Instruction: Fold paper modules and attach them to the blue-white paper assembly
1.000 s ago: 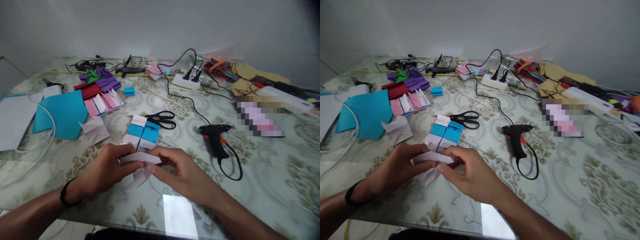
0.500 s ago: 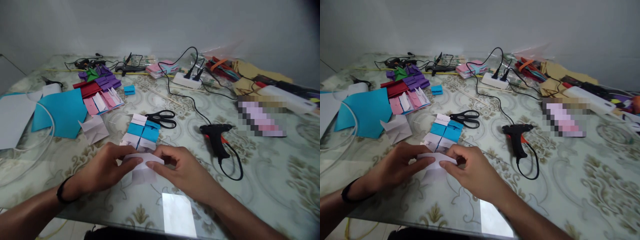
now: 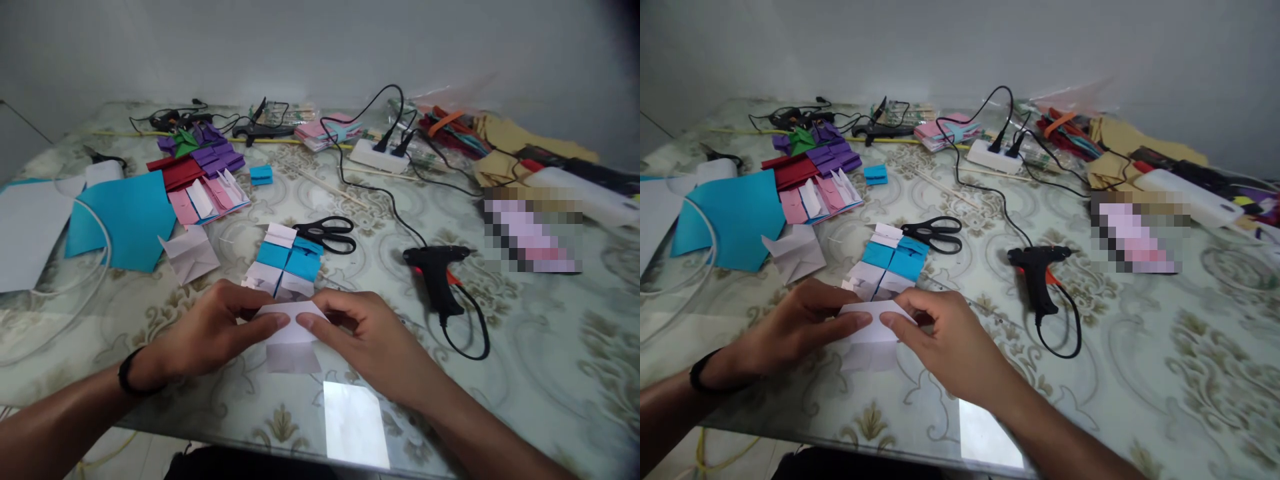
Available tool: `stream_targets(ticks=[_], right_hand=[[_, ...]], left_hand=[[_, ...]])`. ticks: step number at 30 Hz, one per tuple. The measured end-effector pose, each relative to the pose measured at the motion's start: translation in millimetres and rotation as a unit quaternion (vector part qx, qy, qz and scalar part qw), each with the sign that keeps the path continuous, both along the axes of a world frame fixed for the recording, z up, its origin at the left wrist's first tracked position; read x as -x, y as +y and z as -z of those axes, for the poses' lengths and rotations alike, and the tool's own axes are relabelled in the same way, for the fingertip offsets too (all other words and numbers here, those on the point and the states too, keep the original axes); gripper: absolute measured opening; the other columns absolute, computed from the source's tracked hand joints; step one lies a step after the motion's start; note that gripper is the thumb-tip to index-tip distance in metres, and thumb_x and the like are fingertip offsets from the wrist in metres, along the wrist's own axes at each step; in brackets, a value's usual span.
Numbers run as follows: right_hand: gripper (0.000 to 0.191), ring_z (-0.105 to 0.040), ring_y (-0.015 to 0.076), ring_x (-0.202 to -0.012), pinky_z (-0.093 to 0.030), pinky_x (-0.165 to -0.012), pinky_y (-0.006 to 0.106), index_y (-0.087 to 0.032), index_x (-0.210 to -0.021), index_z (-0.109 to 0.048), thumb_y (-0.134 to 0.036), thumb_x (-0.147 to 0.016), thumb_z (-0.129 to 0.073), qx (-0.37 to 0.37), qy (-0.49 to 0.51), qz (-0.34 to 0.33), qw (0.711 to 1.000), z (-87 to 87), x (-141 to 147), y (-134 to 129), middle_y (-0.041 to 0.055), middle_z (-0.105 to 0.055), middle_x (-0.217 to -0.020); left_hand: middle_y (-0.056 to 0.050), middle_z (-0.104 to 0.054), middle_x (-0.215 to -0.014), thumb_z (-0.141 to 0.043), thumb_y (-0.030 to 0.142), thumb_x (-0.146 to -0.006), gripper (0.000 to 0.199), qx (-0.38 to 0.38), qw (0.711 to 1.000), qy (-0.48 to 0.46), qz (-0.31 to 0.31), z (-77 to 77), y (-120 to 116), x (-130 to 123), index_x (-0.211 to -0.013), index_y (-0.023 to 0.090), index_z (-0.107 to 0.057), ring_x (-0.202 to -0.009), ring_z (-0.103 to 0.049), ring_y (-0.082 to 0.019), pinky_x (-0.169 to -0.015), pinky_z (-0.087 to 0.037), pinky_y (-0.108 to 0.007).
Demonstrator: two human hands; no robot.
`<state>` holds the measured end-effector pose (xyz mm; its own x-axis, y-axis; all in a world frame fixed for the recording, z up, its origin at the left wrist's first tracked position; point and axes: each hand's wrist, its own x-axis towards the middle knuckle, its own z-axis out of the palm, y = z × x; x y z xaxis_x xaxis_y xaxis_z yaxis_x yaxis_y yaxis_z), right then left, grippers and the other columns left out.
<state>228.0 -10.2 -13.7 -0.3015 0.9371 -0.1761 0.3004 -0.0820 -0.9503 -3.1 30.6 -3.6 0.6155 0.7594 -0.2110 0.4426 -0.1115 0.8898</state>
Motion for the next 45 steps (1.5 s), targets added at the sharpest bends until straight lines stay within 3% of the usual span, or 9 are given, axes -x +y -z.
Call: stream_targets(ticks=[9,14,18,22,26,30,35,40,45], right_hand=[[0.039,-0.044,0.0114,-0.058,-0.034,-0.05,0.024,-0.02,-0.066,-0.055,-0.04,-0.099,-0.064,-0.046,-0.067,0.002,0.997,-0.1,0.9,-0.1,-0.0031,-0.051,-0.061],[0.017,-0.058,0.0141,-0.064,-0.043,-0.058,0.026,-0.022,-0.081,-0.067,-0.032,-0.095,-0.067,-0.058,-0.057,0.007,0.997,1.0,2.3,-1.8,-0.0018,-0.066,-0.07],[0.004,-0.068,0.018,-0.083,-0.051,-0.071,0.028,-0.024,-0.088,-0.068,-0.023,-0.091,-0.068,-0.062,0.025,0.034,0.997,-0.1,0.8,-2.7,0.0011,-0.073,-0.089],[0.015,-0.068,0.0188,-0.093,-0.052,-0.074,0.028,-0.027,-0.104,-0.07,-0.021,-0.09,-0.069,0.004,0.181,0.032,0.983,3.3,-5.9,0.3,0.0024,-0.073,-0.101],[0.025,-0.066,0.016,-0.094,-0.053,-0.078,0.025,-0.027,-0.119,-0.071,-0.035,-0.095,-0.07,0.09,0.317,0.024,0.944,12.2,-8.8,3.9,0.0032,-0.07,-0.112],[0.022,-0.058,0.01,-0.07,-0.044,-0.062,0.02,-0.022,-0.097,-0.073,-0.043,-0.094,-0.078,0.127,0.258,0.035,0.957,12.0,-2.9,4.2,-0.001,-0.067,-0.082],[0.033,-0.052,0.0102,-0.057,-0.035,-0.051,0.021,-0.019,-0.086,-0.07,-0.05,-0.088,-0.079,0.09,0.134,0.075,0.984,6.4,-0.1,2.8,-0.0007,-0.068,-0.068],[0.028,-0.047,0.0096,-0.053,-0.034,-0.046,0.021,-0.021,-0.085,-0.069,-0.048,-0.091,-0.074,0.025,0.075,0.107,0.991,5.8,0.6,0.4,-0.0028,-0.063,-0.065],[0.025,-0.046,0.0088,-0.053,-0.034,-0.045,0.02,-0.02,-0.085,-0.069,-0.042,-0.096,-0.068,-0.003,0.051,0.062,0.997,6.8,3.6,-0.8,-0.0035,-0.059,-0.067]], left_hand=[[-0.001,-0.074,-0.073,-0.072,0.035,-0.094,0.021,-0.029,0.997,-0.042,-0.055,3.3,2.5,-2.8,-0.088,0.02,-0.085,-0.066,-0.058,-0.014,-0.057,-0.044,-0.023],[-0.002,-0.081,-0.089,-0.076,0.027,-0.092,0.011,-0.007,0.992,-0.114,-0.059,2.2,3.3,-3.7,-0.093,0.026,-0.086,-0.081,-0.071,-0.017,-0.073,-0.055,-0.026],[-0.003,-0.08,-0.105,-0.079,0.02,-0.091,0.019,-0.006,0.983,-0.178,-0.05,2.0,3.9,-1.5,-0.101,0.034,-0.087,-0.096,-0.073,-0.02,-0.08,-0.059,-0.027],[-0.003,-0.074,-0.114,-0.083,0.019,-0.089,0.024,-0.038,0.98,-0.193,-0.032,2.3,4.3,4.0,-0.102,0.039,-0.087,-0.101,-0.071,-0.02,-0.087,-0.059,-0.029],[-0.004,-0.07,-0.124,-0.077,0.017,-0.094,0.027,-0.142,0.975,-0.169,-0.006,6.7,3.9,5.8,-0.11,0.037,-0.085,-0.113,-0.068,-0.022,-0.095,-0.058,-0.031],[-0.006,-0.067,-0.129,-0.073,0.014,-0.093,0.031,-0.211,0.963,-0.166,0.036,7.9,3.3,5.1,-0.117,0.031,-0.081,-0.115,-0.066,-0.023,-0.099,-0.056,-0.033],[-0.009,-0.063,-0.139,-0.06,0.022,-0.098,0.04,-0.087,0.977,-0.196,0.024,2.9,0.0,8.7,-0.137,0.028,-0.068,-0.125,-0.063,-0.027,-0.098,-0.057,-0.034],[-0.002,-0.075,-0.102,-0.077,0.033,-0.093,0.041,0.058,0.976,-0.194,-0.078,5.5,-1.1,1.5,-0.132,0.027,-0.066,-0.08,-0.069,-0.015,-0.064,-0.052,-0.02],[-0.001,-0.075,-0.085,-0.079,0.04,-0.09,0.031,0.049,0.987,-0.099,-0.117,9.1,-2.0,-5.6,-0.112,0.019,-0.077,-0.066,-0.062,-0.013,-0.055,-0.044,-0.02]])
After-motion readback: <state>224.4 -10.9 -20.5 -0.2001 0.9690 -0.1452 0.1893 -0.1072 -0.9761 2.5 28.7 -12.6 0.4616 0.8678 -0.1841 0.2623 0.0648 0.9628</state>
